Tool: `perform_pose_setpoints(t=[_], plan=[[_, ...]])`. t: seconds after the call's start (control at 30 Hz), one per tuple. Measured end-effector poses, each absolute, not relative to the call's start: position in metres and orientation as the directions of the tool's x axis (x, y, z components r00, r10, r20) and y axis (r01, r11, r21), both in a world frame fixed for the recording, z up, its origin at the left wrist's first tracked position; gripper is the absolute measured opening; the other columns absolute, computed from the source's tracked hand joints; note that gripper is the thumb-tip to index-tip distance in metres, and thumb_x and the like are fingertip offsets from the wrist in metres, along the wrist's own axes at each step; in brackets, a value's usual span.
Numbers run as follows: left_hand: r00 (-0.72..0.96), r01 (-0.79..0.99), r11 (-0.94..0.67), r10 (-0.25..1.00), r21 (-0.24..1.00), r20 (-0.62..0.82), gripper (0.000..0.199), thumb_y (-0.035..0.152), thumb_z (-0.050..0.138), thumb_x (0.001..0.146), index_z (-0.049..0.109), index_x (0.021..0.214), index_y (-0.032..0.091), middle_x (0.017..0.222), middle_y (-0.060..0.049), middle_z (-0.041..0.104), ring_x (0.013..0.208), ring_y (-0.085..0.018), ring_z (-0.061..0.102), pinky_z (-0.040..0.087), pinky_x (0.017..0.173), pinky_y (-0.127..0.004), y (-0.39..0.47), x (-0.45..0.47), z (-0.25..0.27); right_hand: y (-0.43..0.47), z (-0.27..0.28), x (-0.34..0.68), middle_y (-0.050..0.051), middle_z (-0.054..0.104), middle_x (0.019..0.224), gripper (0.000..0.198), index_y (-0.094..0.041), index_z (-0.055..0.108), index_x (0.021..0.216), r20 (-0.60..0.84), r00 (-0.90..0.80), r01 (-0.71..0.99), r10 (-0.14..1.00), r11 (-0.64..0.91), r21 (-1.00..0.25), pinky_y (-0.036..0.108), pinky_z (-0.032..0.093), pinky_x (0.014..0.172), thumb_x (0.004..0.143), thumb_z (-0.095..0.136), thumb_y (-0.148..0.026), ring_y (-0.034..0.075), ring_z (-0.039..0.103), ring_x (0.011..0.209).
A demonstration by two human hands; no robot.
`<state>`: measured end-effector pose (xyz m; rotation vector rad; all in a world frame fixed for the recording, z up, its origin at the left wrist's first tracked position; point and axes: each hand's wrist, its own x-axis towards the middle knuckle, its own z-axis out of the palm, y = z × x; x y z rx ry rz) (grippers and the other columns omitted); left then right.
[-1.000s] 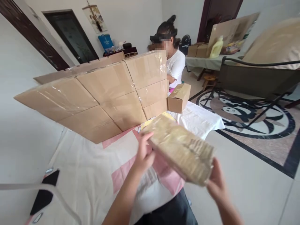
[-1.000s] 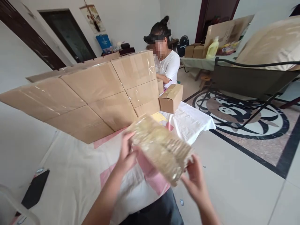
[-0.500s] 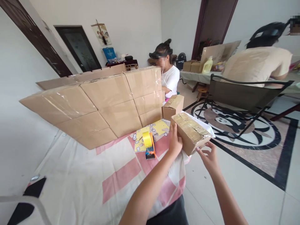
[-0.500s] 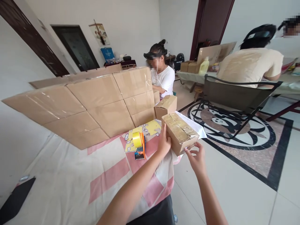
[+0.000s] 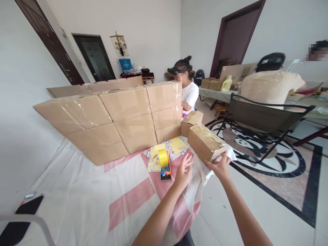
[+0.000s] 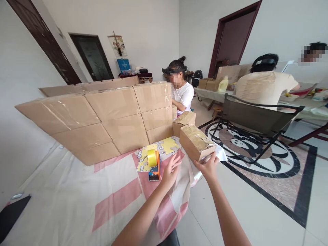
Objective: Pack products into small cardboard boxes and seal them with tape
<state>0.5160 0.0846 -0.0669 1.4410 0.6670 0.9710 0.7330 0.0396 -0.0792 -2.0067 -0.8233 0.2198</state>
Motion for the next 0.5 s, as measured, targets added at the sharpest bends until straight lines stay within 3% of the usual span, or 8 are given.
perform_pose_setpoints(t=[0.17,0.3,0.43,0.5], plan=[[0.231,-0.124,0.047,0.973,0.991,-0.018,0.061,0.061,0.068,0.088,0.06,0.139,0.029,0.13,-0.015,0.072,0.101,-0.028,0.075,0.063,0.08,-0.04,0.015,0.373,-0.085,0.086,-0.077,0.743,0.028,0.027,0.157,0.136,-0.012,0.004,0.164,0.152,0.713,0.552,0.684,-0.414,-0.724,0.051,0.043,0.111,0.063,0.079,-0.065,0.043,0.044,0.141],[-0.033,-0.145,0.061,0.997,0.987,-0.067,0.057,0.068,0.073,0.079,0.071,0.118,0.026,0.1,-0.012,0.079,0.06,-0.022,0.068,0.052,0.051,-0.034,-0.024,0.315,-0.096,0.133,-0.058,0.743,0.029,0.035,0.155,0.126,-0.008,0.012,0.161,0.117,0.691,0.602,0.714,-0.478,-0.64,0.043,0.047,0.107,0.067,0.079,-0.059,0.039,0.05,0.138],[-0.064,-0.158,0.062,0.995,0.986,-0.073,0.056,0.071,0.074,0.076,0.072,0.113,0.029,0.094,-0.011,0.079,0.052,-0.021,0.063,0.045,0.044,-0.032,-0.036,0.284,-0.103,0.172,-0.024,0.733,0.035,0.043,0.15,0.12,0.003,0.019,0.159,0.013,0.7,0.639,0.714,-0.617,-0.459,0.039,0.051,0.099,0.073,0.078,-0.056,0.037,0.057,0.131],[-0.057,-0.15,0.071,0.995,0.986,-0.08,0.055,0.07,0.074,0.076,0.072,0.113,0.029,0.097,-0.011,0.079,0.053,-0.021,0.064,0.044,0.044,-0.032,-0.033,0.261,-0.104,0.179,-0.005,0.724,0.035,0.053,0.141,0.108,0.004,0.035,0.153,-0.016,0.69,0.655,0.724,-0.633,-0.411,0.042,0.053,0.093,0.073,0.079,-0.054,0.038,0.062,0.123]])
